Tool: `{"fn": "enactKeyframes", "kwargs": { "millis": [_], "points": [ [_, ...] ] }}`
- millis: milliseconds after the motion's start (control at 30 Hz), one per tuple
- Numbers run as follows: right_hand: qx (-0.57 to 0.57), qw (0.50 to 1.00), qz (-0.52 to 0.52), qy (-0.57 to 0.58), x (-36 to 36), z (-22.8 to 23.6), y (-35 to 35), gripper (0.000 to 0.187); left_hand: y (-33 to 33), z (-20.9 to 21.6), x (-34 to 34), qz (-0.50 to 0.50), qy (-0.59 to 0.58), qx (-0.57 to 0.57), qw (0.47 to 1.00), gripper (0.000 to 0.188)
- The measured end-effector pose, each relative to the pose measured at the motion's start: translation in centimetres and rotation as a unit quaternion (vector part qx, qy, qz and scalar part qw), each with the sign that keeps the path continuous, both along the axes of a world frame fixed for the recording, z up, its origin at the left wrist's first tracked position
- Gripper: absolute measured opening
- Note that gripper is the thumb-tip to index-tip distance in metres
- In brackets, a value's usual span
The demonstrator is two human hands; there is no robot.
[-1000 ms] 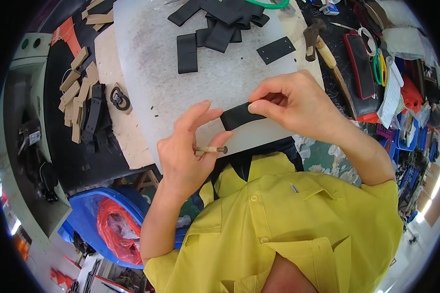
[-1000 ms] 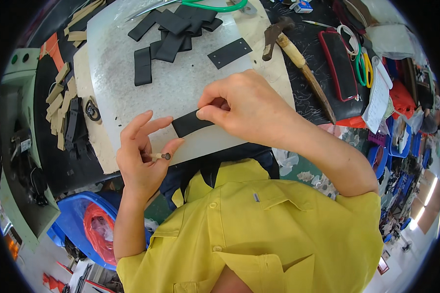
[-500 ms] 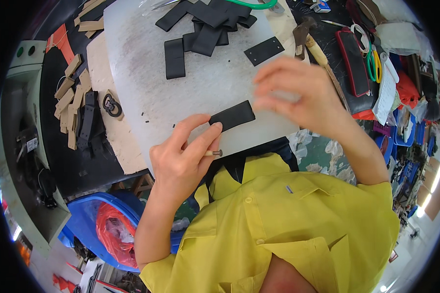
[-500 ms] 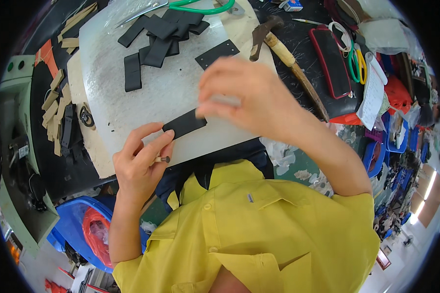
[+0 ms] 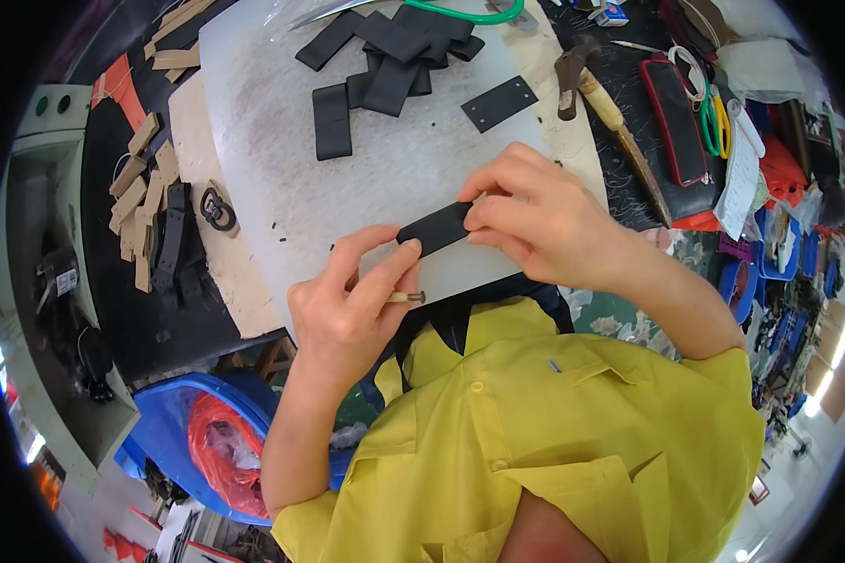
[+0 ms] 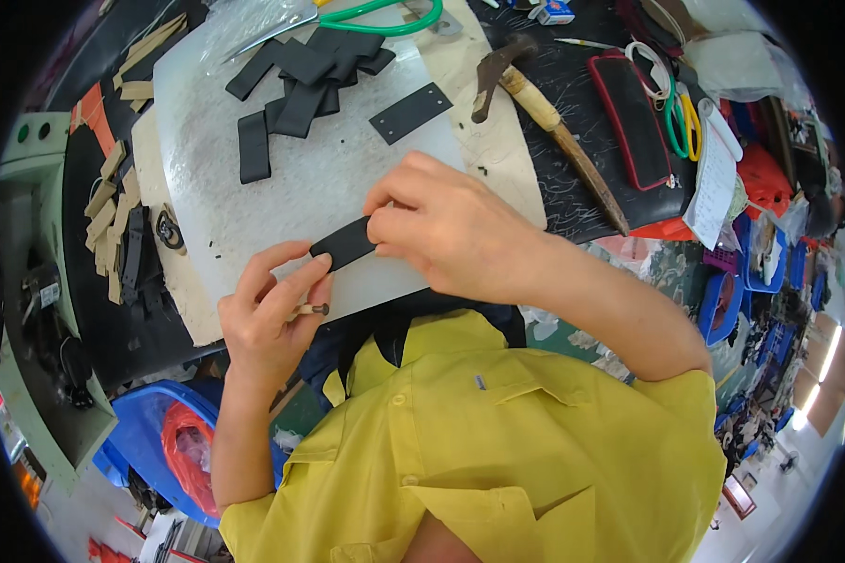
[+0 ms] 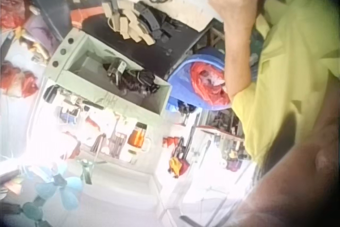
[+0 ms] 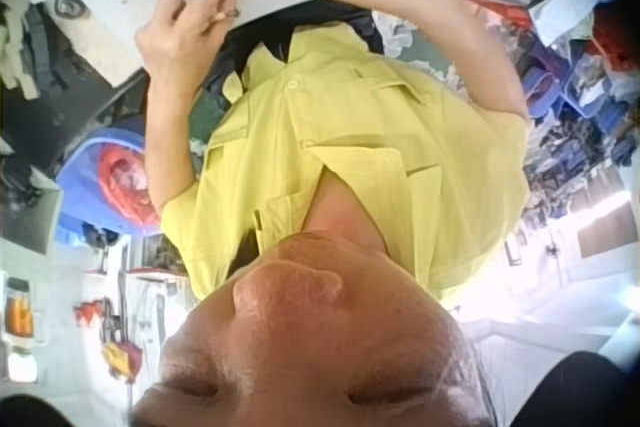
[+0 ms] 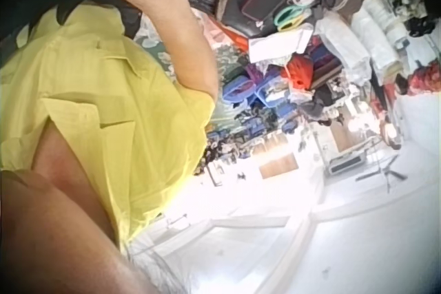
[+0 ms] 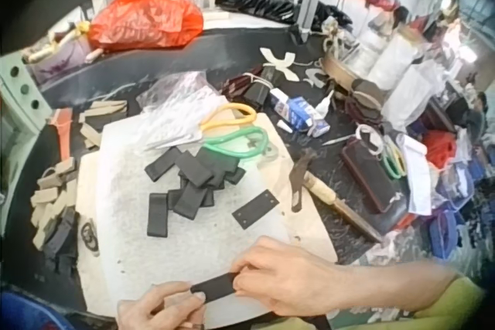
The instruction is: The person uses a hammer and a metal punch to drive fasteners through rectangular black leather pieces on a white work surface. They repeatedly pick up a leather piece, align it with a punch, strike the punch with a hammer, and then place the finished piece aside. The process is repeated for multiple leather pieces throughout the clip.
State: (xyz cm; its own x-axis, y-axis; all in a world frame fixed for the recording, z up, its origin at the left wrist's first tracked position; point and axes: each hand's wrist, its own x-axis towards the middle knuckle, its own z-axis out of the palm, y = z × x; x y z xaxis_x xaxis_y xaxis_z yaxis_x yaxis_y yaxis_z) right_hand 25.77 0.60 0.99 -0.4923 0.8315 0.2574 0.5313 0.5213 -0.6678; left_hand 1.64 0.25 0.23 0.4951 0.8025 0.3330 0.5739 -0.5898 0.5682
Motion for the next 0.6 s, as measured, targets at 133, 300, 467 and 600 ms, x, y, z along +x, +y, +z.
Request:
{"fn": "enactKeyframes", "kwargs": {
  "millis": [133, 300, 467, 600],
  "points": [
    [-0.001, 1.0, 0.004, -0.003, 0.0, 0.8, -0.3, 0.017, 0.3, 0.2, -0.4, -0.016, 0.008, -0.005, 1.0, 0.032],
    [0.232, 0.947, -0.123, -0.187, 3.3, 1.1, 4.9, 0.017, 0.2, 0.0, -0.6, -0.015, -0.001, 0.004, 1.0, 0.037],
    [0.173, 0.946, -0.156, -0.223, 4.2, 0.2, 5.3, 0.019, 0.3, 0.0, -0.5, -0.02, -0.008, 0.009, 1.0, 0.037],
    [0.159, 0.961, -0.15, -0.171, 4.3, 0.3, 5.4, 0.015, 0.2, 0.1, -0.5, -0.018, 0.005, 0.013, 1.0, 0.027]
  ]
}}
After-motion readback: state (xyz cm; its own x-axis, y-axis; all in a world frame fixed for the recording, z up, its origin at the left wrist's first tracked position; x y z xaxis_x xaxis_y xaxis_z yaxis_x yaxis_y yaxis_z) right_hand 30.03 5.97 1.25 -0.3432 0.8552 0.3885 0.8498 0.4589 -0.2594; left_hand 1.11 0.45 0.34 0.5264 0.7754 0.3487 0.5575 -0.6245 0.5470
